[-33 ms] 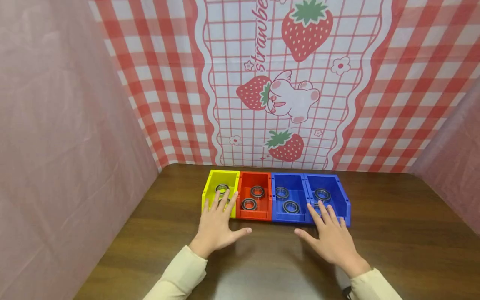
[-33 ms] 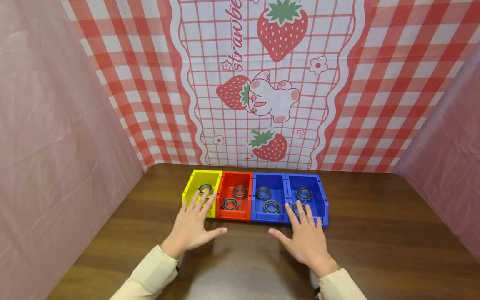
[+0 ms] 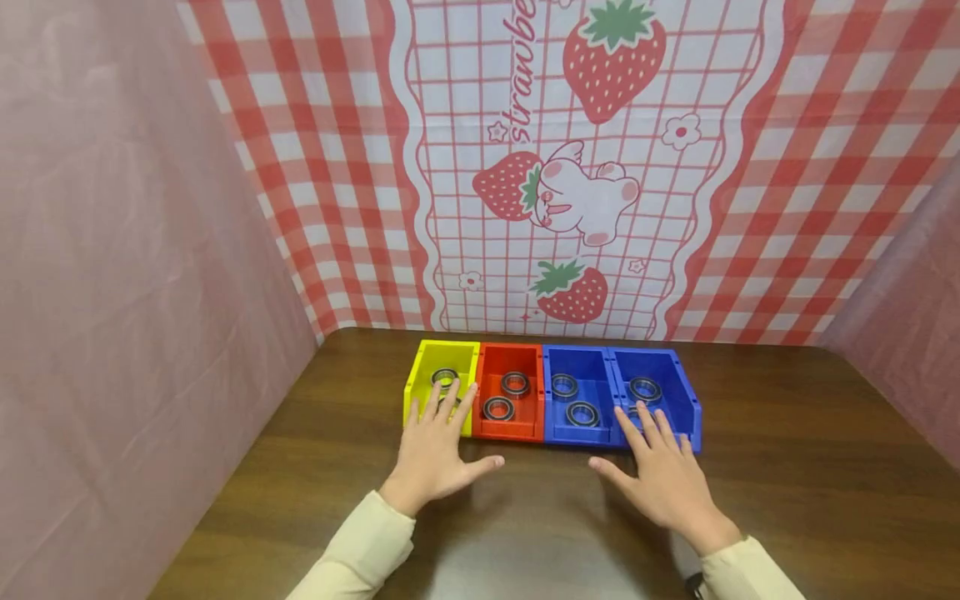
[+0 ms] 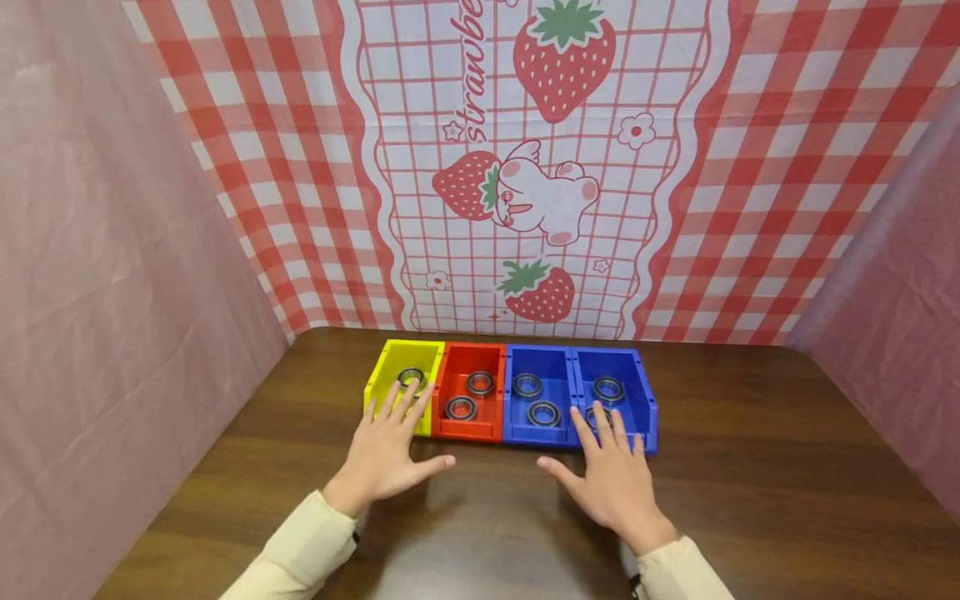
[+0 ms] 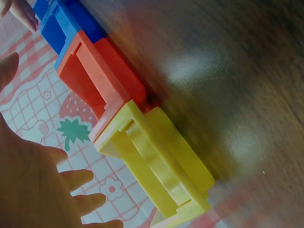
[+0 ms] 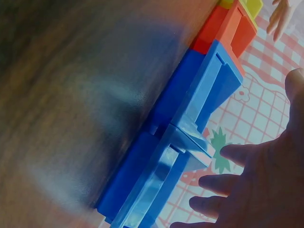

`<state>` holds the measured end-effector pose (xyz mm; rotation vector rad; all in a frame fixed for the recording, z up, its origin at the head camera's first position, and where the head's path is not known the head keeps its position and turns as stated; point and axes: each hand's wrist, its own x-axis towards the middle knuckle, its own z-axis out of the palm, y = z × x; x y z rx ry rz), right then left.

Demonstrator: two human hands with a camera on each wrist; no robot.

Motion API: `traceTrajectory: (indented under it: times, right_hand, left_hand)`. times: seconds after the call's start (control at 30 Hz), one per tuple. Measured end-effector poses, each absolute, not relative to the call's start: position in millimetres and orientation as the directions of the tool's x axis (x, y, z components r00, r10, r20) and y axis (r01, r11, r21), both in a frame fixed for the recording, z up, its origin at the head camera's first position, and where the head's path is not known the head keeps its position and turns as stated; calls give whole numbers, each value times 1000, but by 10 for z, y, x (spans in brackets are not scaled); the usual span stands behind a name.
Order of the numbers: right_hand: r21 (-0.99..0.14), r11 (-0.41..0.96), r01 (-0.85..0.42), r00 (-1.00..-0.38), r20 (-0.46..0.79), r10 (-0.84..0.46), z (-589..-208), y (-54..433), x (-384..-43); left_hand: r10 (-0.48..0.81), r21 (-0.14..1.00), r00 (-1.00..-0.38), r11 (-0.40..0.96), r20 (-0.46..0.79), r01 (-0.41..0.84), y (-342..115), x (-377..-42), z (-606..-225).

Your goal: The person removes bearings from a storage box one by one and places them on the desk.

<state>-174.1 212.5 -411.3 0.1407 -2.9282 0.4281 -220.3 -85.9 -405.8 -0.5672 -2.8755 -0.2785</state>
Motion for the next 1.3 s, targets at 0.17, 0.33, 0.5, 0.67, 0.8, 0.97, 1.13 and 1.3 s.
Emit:
traceTrajectory:
  times: [0.17,0.33,0.5,0.67,0.8,0.97,1.13,1.3]
  right_hand:
    - [-282,953,-113,-982,179,-63,-4110,2140,-1755]
    - [-284,951,-125,-979,189,-72,-4076,2136,-1827]
    - [-285,948,-139,-977,197,-84,-4020,2115,-1883]
    - [-276,950,-143,-978,188,-93,-4030,2111,-1859]
    - [-271,953,-138,-980,178,-91,-4064,2126,-1824]
    - [-271,954,-127,-982,170,-82,-4087,2144,-1802]
    - [-264,955,-132,-979,187,-83,-4076,2162,-1808]
    - [-253,956,-148,-975,200,-98,-4064,2169,-1835]
  left_hand:
    - [364,137,-903,906,226,400,-863,-2226,-4059]
    - [360,136,-905,908,226,395,-898,-2275,-3984]
    - [346,140,-914,915,212,378,-934,-2325,-3912]
    - [348,131,-914,916,206,379,-960,-2335,-3938]
    - [353,131,-912,914,210,384,-969,-2337,-4003]
    - [359,136,-913,912,193,388,-970,-2334,-4043]
    - [359,130,-912,913,199,388,-976,-2347,-4037]
    - [347,144,-916,915,200,378,-991,-2370,-4010]
